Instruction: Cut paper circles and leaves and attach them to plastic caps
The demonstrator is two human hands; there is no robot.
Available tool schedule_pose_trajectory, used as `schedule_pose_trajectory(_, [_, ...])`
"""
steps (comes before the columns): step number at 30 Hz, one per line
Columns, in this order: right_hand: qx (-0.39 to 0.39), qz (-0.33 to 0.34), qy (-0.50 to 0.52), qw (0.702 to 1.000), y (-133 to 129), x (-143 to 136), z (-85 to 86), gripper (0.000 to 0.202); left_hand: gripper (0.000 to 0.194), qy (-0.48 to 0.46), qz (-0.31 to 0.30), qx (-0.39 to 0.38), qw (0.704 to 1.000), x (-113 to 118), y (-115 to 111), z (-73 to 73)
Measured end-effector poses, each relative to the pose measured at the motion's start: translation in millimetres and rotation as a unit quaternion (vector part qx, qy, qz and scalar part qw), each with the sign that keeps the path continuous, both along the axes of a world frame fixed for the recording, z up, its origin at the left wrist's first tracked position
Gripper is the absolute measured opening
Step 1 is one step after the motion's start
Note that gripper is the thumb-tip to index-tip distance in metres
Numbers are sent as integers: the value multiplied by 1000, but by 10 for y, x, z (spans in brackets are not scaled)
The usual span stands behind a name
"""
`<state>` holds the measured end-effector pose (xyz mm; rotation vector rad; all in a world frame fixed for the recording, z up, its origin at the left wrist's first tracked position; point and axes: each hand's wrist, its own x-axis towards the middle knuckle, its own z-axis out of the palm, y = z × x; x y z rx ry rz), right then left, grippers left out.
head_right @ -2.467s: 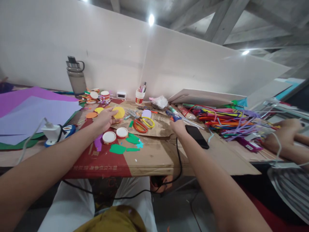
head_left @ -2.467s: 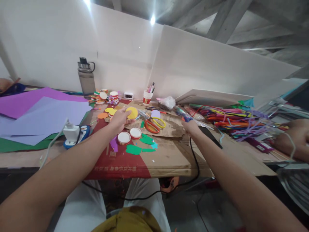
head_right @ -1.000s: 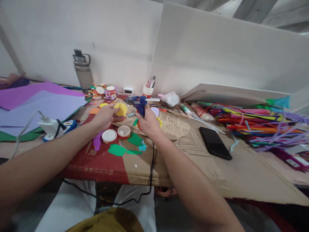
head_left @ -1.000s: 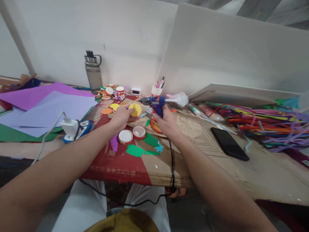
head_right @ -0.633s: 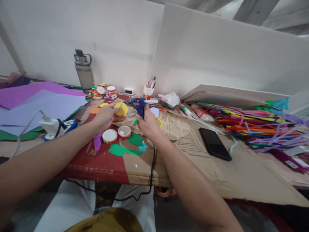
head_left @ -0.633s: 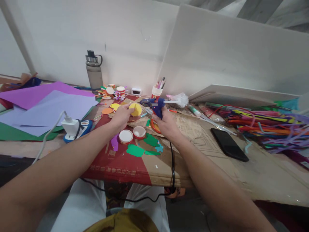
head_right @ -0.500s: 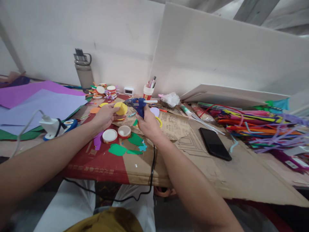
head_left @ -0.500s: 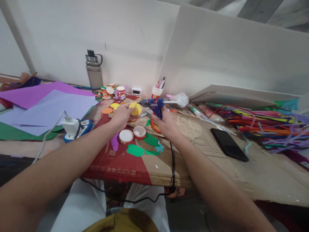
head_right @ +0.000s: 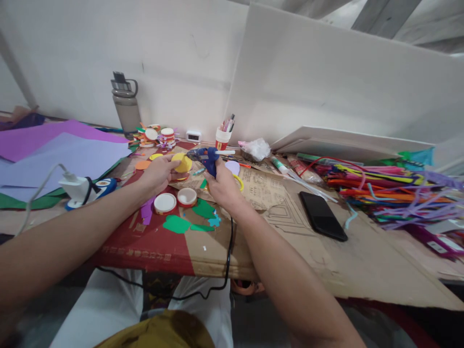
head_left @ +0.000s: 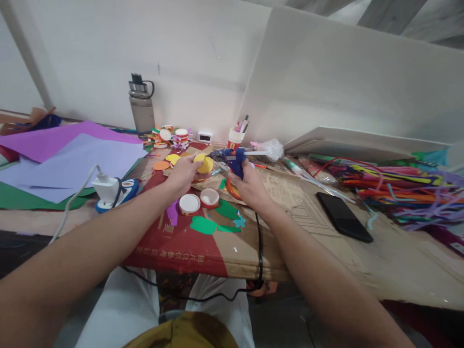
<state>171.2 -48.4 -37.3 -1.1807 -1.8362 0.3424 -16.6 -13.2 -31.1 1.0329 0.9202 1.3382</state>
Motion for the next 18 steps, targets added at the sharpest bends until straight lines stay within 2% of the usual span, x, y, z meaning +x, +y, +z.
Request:
schedule_pose_trajectory(8, [-14, -12, 6, 1000, 13, 3, 6, 47, 15, 10, 5, -6, 1000, -1, -24, 22])
schedule_pose_trajectory(18, [-24, -28, 3, 999, 6, 26, 17, 47, 18, 30, 9, 19, 999, -36, 18, -43])
